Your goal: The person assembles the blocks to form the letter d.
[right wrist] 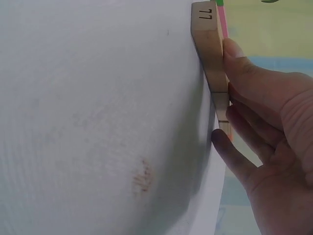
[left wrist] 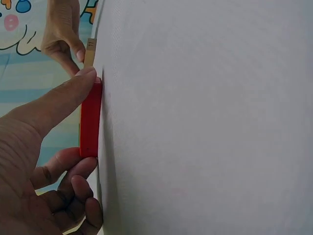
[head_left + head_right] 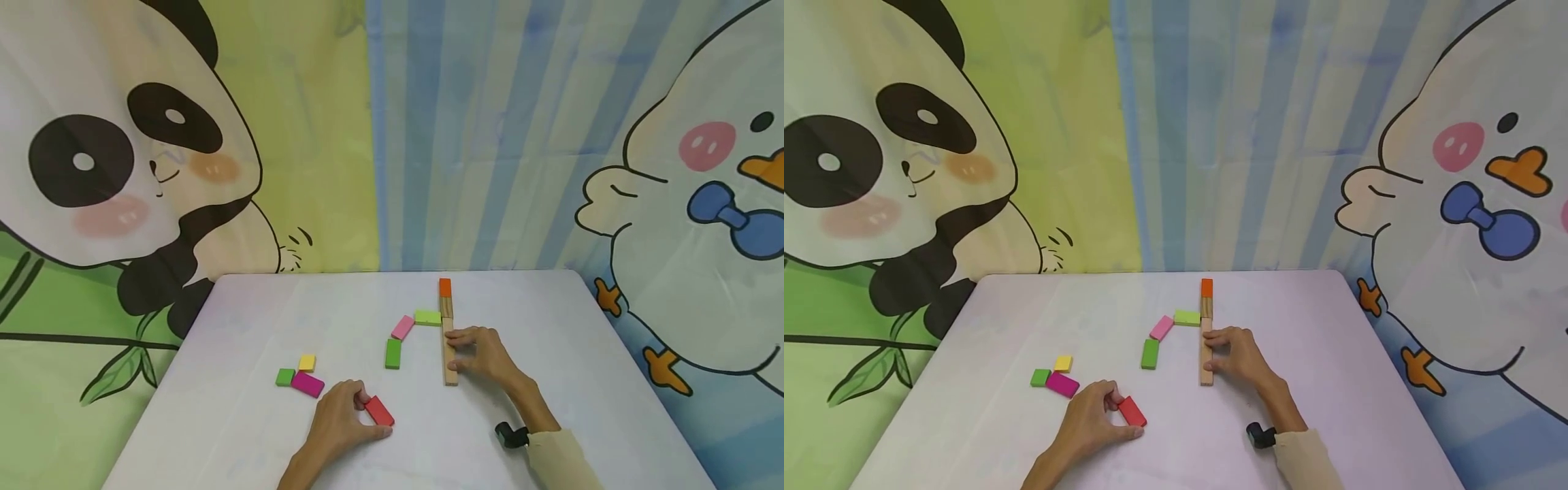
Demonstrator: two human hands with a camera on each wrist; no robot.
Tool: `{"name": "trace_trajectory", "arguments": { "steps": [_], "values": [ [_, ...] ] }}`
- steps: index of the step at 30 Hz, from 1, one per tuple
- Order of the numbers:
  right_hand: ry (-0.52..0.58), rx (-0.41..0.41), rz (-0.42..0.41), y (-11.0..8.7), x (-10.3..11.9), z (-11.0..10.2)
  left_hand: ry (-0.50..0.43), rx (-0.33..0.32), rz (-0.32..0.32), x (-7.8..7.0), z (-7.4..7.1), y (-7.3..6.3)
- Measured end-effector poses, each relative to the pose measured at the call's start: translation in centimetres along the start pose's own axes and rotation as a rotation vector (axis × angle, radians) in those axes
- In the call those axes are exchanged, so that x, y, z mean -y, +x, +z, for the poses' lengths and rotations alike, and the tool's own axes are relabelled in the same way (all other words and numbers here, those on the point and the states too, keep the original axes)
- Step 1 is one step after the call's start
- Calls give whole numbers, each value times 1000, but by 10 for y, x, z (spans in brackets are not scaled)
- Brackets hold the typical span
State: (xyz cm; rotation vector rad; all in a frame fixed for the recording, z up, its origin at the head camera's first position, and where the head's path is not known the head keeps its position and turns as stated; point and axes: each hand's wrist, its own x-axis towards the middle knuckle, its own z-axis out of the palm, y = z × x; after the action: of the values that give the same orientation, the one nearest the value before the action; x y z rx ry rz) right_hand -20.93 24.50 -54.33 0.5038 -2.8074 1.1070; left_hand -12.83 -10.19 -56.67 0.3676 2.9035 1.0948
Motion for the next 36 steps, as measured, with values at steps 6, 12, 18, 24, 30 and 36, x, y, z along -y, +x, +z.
{"name": "trace_trajectory", "arguments": {
  "steps": [6,12,18,24,30,36],
  "values": [
    [10,14,-22,2,4,3,20,-10,-13,-2,-6,-4],
    [12,24,-26,12,7,-2,62,-41,-14,-9,-9,3],
    [9,41,-7,12,6,-7,91,-58,-11,-17,-3,7],
    [1,38,-20,10,4,-7,95,-86,-41,-26,2,7],
    [-7,26,-15,7,2,-8,109,-123,-52,-33,11,9],
    [2,28,-2,4,2,-9,171,-168,-10,-37,17,9]
  ]
}}
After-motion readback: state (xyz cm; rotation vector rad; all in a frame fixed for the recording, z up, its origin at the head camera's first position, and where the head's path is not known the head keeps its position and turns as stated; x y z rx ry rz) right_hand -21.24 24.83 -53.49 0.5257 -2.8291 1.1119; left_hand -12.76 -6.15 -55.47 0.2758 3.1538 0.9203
